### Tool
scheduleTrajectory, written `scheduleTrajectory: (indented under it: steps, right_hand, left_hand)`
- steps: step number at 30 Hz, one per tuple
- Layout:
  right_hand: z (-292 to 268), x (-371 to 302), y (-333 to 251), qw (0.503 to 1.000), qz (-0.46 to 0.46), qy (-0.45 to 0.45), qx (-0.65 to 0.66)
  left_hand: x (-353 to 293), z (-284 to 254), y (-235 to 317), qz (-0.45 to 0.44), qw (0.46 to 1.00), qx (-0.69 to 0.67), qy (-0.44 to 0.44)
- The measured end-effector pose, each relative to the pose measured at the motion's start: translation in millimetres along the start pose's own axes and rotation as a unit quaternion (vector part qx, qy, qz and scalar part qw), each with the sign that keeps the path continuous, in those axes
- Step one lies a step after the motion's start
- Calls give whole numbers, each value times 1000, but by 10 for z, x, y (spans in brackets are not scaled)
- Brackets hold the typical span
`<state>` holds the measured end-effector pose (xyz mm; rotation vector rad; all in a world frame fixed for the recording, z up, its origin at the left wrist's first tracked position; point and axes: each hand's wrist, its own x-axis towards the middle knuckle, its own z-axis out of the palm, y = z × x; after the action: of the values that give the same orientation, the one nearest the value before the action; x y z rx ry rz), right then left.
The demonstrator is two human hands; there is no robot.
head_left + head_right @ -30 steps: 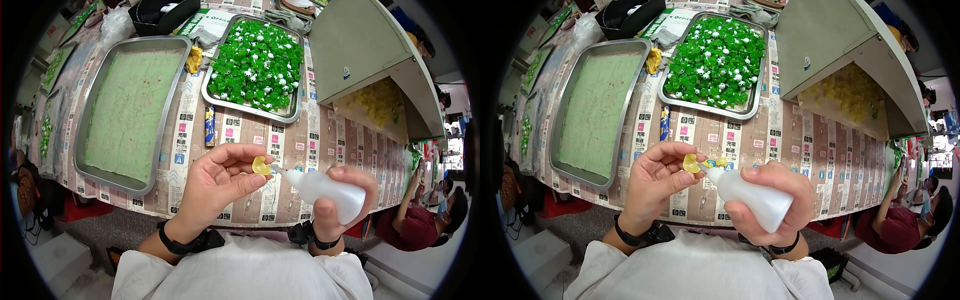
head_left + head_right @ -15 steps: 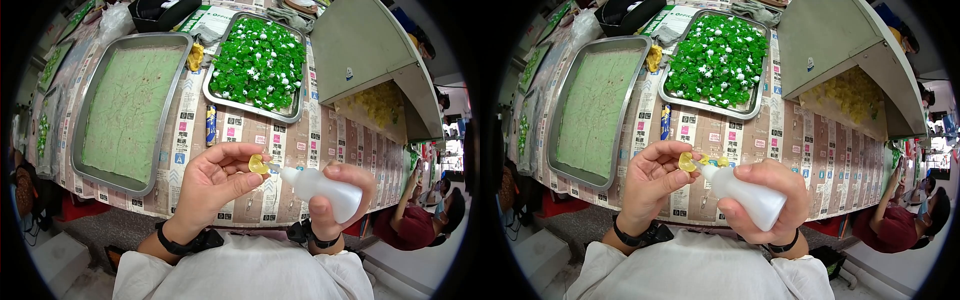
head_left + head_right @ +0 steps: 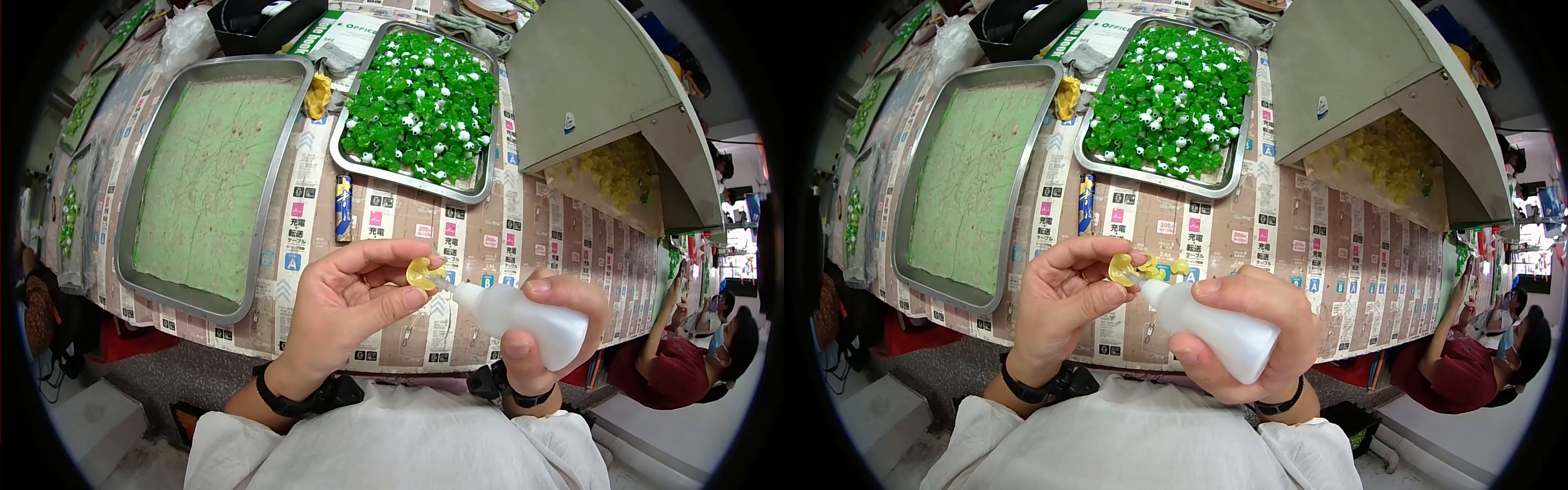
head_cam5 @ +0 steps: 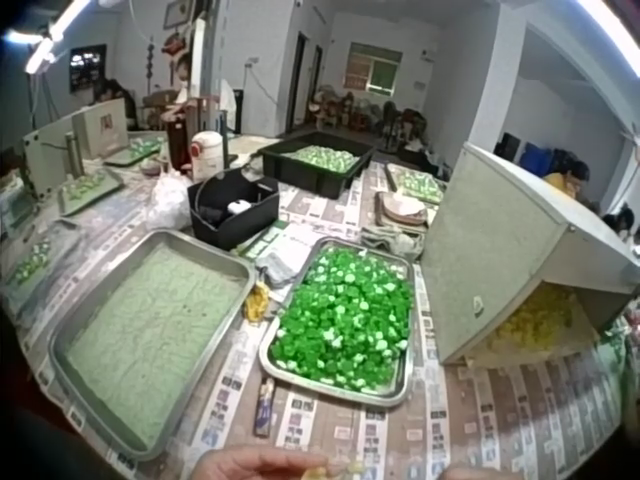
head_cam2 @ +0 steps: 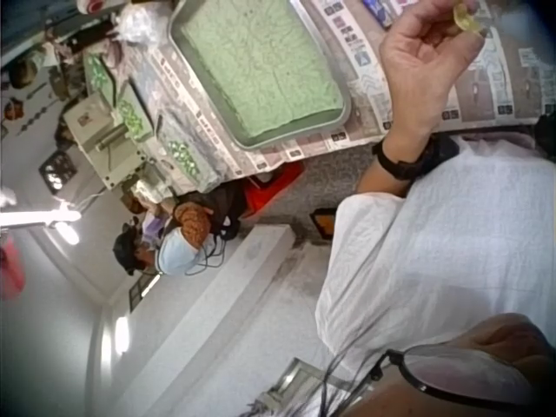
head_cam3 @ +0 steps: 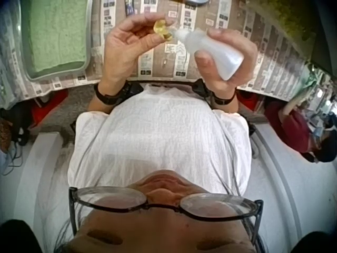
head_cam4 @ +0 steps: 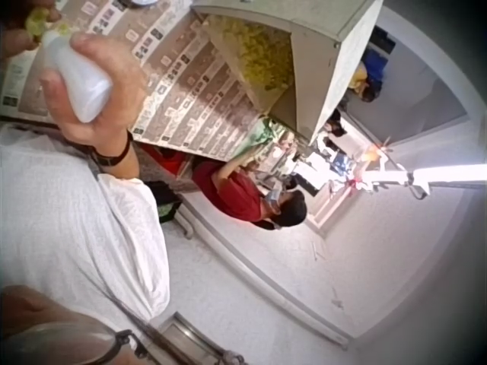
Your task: Assemble and glue small green and white plastic toy components together at a workshop table.
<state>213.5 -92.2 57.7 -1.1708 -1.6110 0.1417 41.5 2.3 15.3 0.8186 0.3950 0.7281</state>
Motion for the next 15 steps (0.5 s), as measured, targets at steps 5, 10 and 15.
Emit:
scheduleTrajectory:
  steps: [5, 10, 15]
  right_hand:
    - [-2, -20, 20, 1000, 2, -9, 17]
    - [-21, -26, 9, 999, 16, 7, 38]
    - [-58, -31, -33, 999, 17, 9, 38]
  left_hand:
    - [-17, -3, -11, 1, 1000, 5, 6]
    - [-20, 12, -7, -2, 1000, 19, 4]
    - [-36, 48, -7, 21, 998, 52, -5]
